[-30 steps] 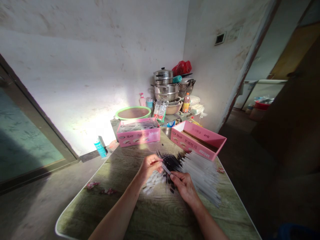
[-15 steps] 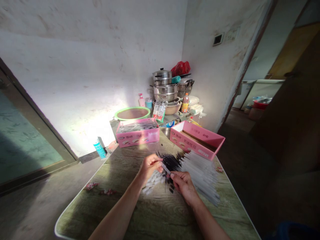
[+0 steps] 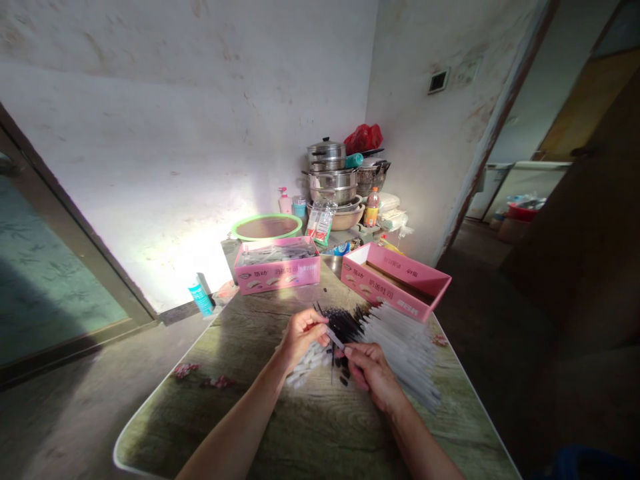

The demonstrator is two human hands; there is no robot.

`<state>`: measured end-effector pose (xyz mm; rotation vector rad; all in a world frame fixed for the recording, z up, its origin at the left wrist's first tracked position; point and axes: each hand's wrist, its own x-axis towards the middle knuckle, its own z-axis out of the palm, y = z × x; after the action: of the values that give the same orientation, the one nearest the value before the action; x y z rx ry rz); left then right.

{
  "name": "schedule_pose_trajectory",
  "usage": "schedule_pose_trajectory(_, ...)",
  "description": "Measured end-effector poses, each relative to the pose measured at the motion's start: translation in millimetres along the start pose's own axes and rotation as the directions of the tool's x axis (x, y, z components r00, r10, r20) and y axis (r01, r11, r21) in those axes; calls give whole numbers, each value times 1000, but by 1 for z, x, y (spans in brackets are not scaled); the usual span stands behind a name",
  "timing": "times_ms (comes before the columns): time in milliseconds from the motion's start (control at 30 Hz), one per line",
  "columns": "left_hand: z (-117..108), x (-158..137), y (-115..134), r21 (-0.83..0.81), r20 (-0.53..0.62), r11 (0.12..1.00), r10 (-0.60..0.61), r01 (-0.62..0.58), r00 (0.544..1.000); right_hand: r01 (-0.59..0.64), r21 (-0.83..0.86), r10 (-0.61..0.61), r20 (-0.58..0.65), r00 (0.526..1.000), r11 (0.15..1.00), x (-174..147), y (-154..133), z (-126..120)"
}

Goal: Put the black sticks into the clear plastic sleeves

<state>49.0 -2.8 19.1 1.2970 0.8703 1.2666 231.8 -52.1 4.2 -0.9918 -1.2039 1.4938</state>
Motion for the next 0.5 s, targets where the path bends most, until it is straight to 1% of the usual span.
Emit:
schedule_pose_trajectory(67, 0, 1, 0, 9, -5, 1000, -3, 3, 1000, -10, 28, 10, 3, 1000, 1000, 0, 0, 2)
schedule_pose_trajectory(200, 0, 2, 1, 15, -34, 1000, -20, 20, 999, 17, 61, -16, -6, 1000, 998, 2, 3, 5)
schedule_pose_trajectory(333, 0, 3, 2, 30, -28, 999, -41, 42, 999, 26, 20, -26, 2, 1000, 999, 2, 3, 5)
schedule_pose_trajectory(500, -3, 3, 2, 72, -28, 997, -21, 23, 999, 35, -42, -35, -13, 999, 999, 2, 2, 3)
